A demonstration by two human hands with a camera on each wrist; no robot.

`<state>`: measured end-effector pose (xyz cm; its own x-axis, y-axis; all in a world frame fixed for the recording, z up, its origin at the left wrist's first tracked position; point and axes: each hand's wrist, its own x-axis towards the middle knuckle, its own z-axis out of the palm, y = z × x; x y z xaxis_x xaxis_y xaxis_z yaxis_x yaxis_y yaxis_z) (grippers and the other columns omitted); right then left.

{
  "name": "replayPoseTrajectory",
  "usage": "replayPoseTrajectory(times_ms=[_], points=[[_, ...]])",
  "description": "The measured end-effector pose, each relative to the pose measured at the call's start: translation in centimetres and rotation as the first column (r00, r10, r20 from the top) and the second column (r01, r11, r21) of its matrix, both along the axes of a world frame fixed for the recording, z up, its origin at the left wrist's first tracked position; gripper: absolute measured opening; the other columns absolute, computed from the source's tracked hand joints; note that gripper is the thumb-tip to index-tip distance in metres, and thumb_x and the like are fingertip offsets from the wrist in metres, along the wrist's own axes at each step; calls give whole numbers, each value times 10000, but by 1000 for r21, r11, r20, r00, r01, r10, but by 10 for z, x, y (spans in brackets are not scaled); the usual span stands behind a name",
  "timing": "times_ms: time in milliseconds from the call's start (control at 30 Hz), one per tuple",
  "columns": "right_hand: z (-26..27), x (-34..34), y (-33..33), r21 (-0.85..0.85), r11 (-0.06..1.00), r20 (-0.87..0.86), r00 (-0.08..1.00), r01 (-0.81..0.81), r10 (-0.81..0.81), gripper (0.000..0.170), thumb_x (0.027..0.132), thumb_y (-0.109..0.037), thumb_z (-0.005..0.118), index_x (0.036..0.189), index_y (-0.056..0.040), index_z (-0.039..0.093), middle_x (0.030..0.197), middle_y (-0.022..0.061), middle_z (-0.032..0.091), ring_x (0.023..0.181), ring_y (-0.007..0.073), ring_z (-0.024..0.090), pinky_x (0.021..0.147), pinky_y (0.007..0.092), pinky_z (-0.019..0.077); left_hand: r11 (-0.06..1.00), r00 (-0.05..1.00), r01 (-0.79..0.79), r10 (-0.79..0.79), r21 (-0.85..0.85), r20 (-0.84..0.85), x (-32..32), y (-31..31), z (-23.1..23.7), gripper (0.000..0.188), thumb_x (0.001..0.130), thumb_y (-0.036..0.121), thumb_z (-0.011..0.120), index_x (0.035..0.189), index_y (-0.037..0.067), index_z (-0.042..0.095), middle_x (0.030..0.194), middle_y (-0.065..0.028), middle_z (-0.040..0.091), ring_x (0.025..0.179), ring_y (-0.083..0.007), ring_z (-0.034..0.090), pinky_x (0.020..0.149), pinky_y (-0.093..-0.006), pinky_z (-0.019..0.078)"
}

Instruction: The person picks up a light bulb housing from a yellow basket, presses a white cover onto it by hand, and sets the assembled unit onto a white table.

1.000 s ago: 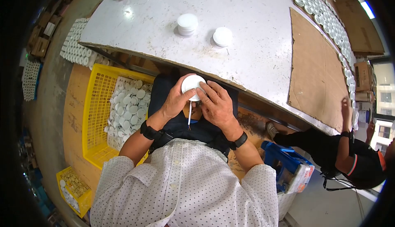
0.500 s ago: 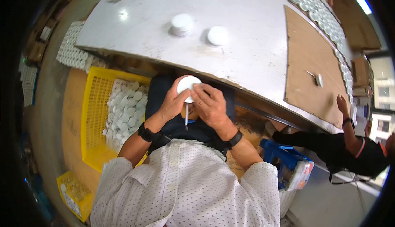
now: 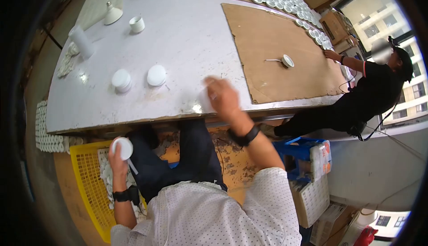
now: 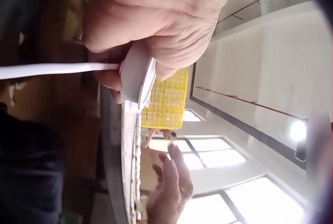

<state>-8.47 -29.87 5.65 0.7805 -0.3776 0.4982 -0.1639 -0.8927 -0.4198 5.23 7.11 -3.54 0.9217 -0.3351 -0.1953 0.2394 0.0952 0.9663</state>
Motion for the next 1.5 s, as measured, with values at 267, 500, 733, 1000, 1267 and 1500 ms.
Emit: replayPoseTrajectory(times_ms=[267, 500, 733, 1000, 1267, 1500], points=[[-7, -41, -220, -486, 775, -450, 644, 405, -619, 325, 776, -47, 450, 1070, -121, 570, 1125, 81, 558, 1016, 271, 527, 864, 369, 417, 804, 938, -197, 321, 561, -132, 16, 172, -109, 368, 838, 166, 522, 1159, -8, 473, 1052, -118, 549, 919, -235, 545, 768, -318, 445], [-16, -37, -245, -577, 797, -633, 519, 180, -575, 194, 783, -94, 463, 936, -120, 579, 950, 56, 589, 939, 248, 556, 760, 382, 453, 662, 834, -125, 474, 739, -283, -33, 231, -117, 469, 785, 122, 472, 1239, 43, 383, 1090, -117, 510, 845, -228, 541, 641, -322, 449], [-20, -41, -169, -469, 866, -324, 878, 175, -353, 82, 775, -108, 498, 828, -94, 559, 895, 98, 578, 841, 278, 571, 640, 383, 466, 622, 767, -29, 516, 782, -382, -45, 327, -171, 549, 737, 168, 477, 1262, 101, 331, 1190, -98, 436, 978, -279, 443, 699, -413, 422], [-28, -69, -33, 199, 941, -209, 950, 274, -232, 213, 769, -23, 493, 965, -56, 569, 866, 94, 595, 733, 235, 592, 639, 307, 468, 444, 808, -94, 558, 891, -192, -60, 334, -157, 369, 728, 159, 528, 1072, 28, 546, 965, -147, 586, 816, -276, 577, 727, -363, 466], [-29, -90, 17, 992, 26, 125, 976, -122, -181, 449, 769, 19, 395, 1216, 65, 410, 1136, 185, 522, 978, 229, 558, 721, 244, 472, 270, 902, -118, 432, 956, -10, -63, 394, -235, 390, 681, 67, 457, 1026, -112, 490, 955, -221, 567, 834, -319, 568, 713, -369, 453], [-32, -84, 37, 994, -86, 46, 987, -60, -155, 307, 857, -79, 478, 1149, 15, 458, 1059, 136, 571, 867, 166, 578, 662, 221, 454, 761, 947, -246, 320, 600, -17, -19, 253, -188, 310, 806, 93, 523, 1100, -3, 507, 1011, -105, 575, 878, -197, 585, 668, -283, 466]])
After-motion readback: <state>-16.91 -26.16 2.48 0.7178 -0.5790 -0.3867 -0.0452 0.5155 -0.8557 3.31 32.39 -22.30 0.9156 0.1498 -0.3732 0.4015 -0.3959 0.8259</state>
